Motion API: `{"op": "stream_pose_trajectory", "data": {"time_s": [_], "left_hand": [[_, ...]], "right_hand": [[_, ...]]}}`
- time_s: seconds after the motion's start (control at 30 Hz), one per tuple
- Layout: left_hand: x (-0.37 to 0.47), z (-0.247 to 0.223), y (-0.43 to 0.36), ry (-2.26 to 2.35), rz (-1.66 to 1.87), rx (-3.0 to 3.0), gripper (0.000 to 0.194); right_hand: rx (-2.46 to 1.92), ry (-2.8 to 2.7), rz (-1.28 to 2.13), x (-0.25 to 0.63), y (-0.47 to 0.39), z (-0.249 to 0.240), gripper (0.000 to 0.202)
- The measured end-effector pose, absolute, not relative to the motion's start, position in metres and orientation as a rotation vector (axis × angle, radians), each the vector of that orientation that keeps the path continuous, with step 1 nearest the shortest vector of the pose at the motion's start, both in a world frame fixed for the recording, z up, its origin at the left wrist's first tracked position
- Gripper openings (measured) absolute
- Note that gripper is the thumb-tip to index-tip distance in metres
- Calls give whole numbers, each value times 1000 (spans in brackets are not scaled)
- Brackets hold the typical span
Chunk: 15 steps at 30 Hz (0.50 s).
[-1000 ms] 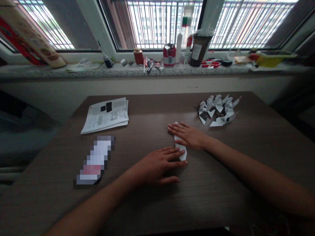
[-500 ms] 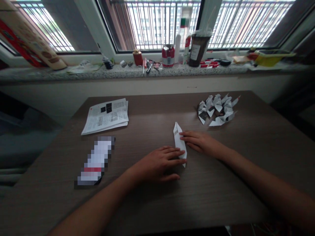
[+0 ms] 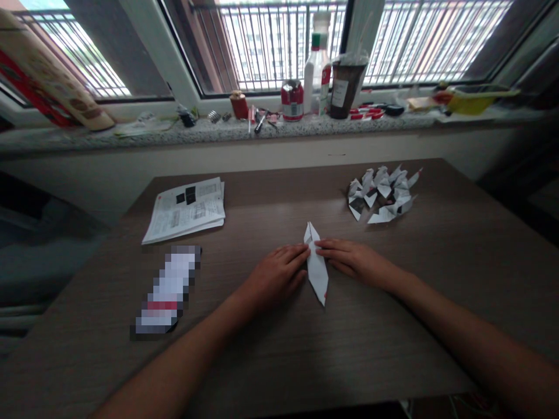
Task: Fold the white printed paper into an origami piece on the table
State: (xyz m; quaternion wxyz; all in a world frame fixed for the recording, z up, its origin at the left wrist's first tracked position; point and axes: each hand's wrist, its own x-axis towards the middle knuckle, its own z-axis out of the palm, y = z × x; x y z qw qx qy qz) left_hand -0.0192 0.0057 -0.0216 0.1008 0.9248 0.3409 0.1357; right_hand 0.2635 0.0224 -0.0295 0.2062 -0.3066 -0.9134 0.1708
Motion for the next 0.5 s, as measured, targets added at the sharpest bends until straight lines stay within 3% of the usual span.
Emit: {"op": "stream_pose_trajectory", "data": {"time_s": [0.3,0.5], "left_hand": [[-20,-22,7,983,489,2705,44],[-21,-21,10,986,572,2658,37]], "right_hand": [[-844,-2576,328,256,14,-24,30],[-872,-2428,483,249,11,-28,25]]}}
